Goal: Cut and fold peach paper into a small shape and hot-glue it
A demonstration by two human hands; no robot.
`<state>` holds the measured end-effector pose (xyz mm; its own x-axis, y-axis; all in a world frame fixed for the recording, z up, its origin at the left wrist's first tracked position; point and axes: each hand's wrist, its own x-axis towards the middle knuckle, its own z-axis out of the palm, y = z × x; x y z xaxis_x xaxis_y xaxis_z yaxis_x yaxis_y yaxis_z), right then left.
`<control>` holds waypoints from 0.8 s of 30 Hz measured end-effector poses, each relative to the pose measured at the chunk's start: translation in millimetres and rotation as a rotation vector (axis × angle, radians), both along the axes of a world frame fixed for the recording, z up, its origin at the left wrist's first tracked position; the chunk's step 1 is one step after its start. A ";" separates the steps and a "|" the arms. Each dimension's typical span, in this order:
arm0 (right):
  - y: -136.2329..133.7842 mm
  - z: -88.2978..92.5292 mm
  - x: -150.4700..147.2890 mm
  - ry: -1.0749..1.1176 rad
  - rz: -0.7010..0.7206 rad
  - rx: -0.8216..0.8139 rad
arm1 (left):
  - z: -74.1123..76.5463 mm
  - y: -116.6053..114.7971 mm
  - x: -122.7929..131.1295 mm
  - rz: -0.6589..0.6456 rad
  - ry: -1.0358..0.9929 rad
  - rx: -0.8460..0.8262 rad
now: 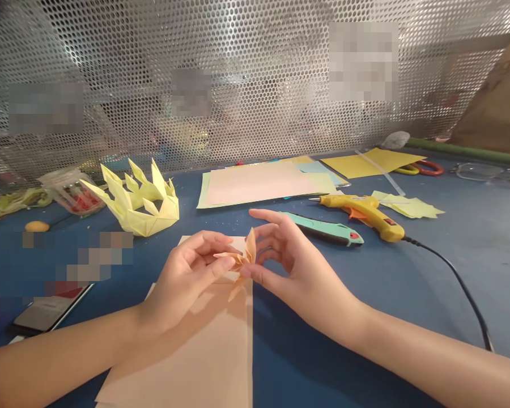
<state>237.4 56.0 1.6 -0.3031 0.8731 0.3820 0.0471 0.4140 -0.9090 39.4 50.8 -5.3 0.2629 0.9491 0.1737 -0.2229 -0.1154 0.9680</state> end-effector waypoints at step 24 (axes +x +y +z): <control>-5.0 7.8 4.0 -0.139 -0.133 0.273 | -1.3 -1.8 -0.1 -0.024 0.054 -0.004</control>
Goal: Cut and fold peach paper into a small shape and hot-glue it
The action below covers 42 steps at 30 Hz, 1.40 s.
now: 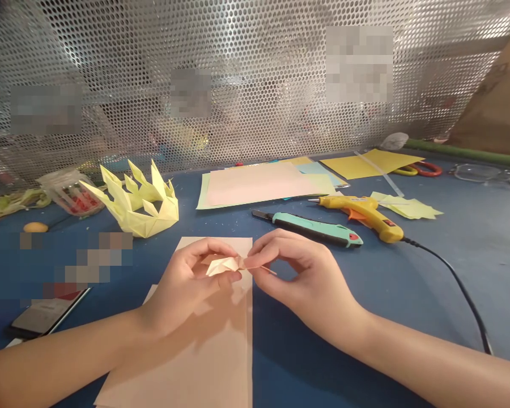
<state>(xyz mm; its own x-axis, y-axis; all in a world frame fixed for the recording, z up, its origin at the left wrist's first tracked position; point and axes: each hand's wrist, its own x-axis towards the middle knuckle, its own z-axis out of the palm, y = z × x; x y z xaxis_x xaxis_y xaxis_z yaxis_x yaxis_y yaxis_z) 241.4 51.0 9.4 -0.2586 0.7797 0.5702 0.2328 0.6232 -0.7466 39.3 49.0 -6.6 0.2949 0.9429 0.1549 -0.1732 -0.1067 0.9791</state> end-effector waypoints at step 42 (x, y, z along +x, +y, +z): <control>-4.3 2.6 6.6 -0.290 0.142 0.338 | 6.3 -11.6 -3.4 0.107 0.220 0.699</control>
